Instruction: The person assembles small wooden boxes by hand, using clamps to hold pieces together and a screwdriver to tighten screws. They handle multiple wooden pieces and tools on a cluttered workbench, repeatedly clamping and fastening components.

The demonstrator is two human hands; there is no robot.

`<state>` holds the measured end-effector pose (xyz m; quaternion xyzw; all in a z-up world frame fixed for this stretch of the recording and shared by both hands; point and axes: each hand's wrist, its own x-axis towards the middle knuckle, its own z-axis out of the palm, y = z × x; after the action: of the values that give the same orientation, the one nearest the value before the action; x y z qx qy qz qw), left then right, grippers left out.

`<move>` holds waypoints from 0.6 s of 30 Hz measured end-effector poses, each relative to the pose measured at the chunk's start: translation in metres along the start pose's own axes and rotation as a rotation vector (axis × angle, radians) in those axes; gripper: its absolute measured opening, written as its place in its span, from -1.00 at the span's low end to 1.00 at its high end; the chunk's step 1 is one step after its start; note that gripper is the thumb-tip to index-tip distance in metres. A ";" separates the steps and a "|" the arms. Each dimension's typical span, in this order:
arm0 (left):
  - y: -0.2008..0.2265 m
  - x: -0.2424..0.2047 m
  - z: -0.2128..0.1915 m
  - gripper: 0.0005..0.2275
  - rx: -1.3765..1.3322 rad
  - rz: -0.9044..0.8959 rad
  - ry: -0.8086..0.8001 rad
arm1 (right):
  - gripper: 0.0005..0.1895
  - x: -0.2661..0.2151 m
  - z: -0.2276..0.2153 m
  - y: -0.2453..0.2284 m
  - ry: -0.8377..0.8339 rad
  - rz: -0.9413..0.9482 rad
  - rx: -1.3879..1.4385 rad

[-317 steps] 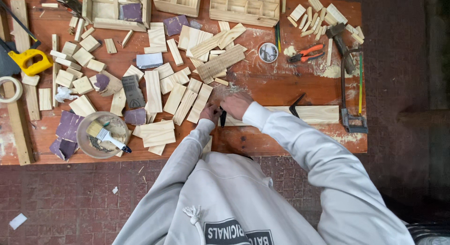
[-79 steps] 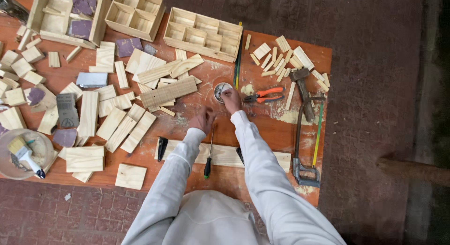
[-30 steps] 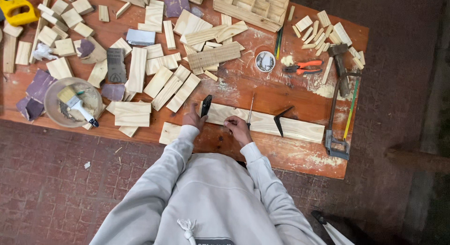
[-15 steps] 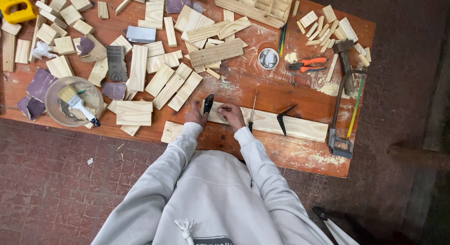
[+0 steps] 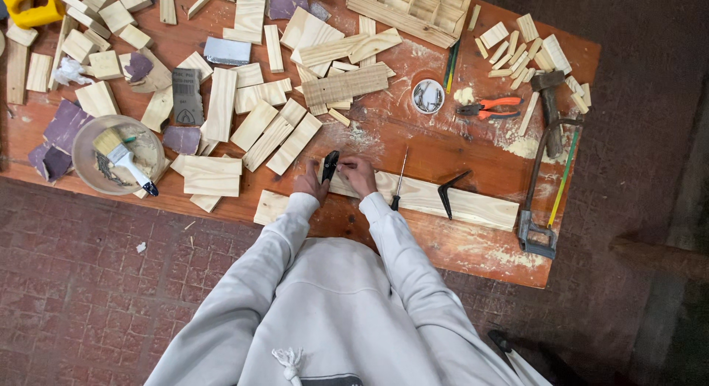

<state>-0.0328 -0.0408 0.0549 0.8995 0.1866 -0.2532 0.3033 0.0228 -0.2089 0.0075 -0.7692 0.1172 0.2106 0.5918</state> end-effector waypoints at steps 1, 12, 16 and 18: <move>0.000 0.000 0.000 -0.50 0.004 -0.003 -0.004 | -0.70 0.002 0.001 0.002 0.006 0.002 0.002; -0.005 0.013 0.003 -0.49 0.012 -0.020 -0.056 | -0.67 0.005 0.003 -0.009 0.012 0.056 -0.126; -0.006 0.017 0.005 -0.47 0.030 -0.014 -0.072 | -0.66 0.005 0.006 -0.016 0.041 0.046 -0.083; -0.009 0.017 0.003 -0.47 0.045 -0.014 -0.081 | -0.67 -0.004 0.006 -0.030 0.039 0.049 -0.072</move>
<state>-0.0246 -0.0330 0.0398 0.8937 0.1748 -0.2956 0.2886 0.0315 -0.1948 0.0340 -0.7909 0.1398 0.2144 0.5559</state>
